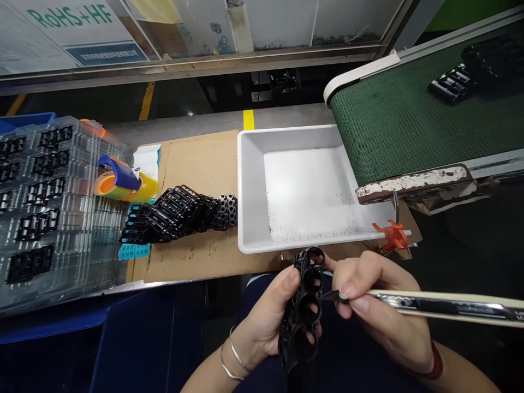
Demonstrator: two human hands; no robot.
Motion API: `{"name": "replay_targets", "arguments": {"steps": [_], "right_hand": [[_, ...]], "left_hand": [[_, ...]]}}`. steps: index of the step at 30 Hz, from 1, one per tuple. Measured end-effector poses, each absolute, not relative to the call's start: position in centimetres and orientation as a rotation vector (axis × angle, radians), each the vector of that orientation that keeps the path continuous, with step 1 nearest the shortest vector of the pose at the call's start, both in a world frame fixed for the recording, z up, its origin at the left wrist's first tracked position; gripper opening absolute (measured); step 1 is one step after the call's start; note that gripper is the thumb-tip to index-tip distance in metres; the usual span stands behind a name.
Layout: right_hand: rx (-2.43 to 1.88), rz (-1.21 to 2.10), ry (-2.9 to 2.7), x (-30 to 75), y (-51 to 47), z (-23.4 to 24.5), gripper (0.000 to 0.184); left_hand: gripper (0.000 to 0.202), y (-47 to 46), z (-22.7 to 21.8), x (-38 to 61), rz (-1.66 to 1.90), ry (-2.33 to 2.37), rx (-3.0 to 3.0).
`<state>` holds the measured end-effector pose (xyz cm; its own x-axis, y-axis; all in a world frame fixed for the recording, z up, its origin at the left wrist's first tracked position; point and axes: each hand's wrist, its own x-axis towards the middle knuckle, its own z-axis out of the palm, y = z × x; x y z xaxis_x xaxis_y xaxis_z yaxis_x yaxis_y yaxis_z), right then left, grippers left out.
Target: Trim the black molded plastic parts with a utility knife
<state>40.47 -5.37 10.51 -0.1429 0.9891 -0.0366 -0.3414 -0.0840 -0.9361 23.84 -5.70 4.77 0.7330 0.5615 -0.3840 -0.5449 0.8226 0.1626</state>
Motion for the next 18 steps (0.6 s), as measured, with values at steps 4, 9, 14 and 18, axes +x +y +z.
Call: {"name": "replay_targets", "arguments": {"steps": [4, 9, 14, 18], "right_hand": [[-0.846, 1.571, -0.927, 40.4, -5.3, 10.4, 0.007], [-0.878, 1.519, -0.98, 40.0, -5.4, 10.1, 0.006], [-0.861, 1.51, -1.032, 40.1, -5.6, 10.1, 0.006], [-0.843, 1.563, -1.036, 40.4, -5.4, 10.0, 0.007]], "left_hand": [[0.053, -5.6, 5.0, 24.0, 0.613, 0.424, 0.038], [0.053, -4.9, 5.9, 24.4, 0.587, 0.44, 0.073], [0.054, -4.8, 5.9, 24.3, 0.561, 0.451, 0.041], [0.053, -5.2, 5.1, 24.1, 0.572, 0.469, 0.011]]}}
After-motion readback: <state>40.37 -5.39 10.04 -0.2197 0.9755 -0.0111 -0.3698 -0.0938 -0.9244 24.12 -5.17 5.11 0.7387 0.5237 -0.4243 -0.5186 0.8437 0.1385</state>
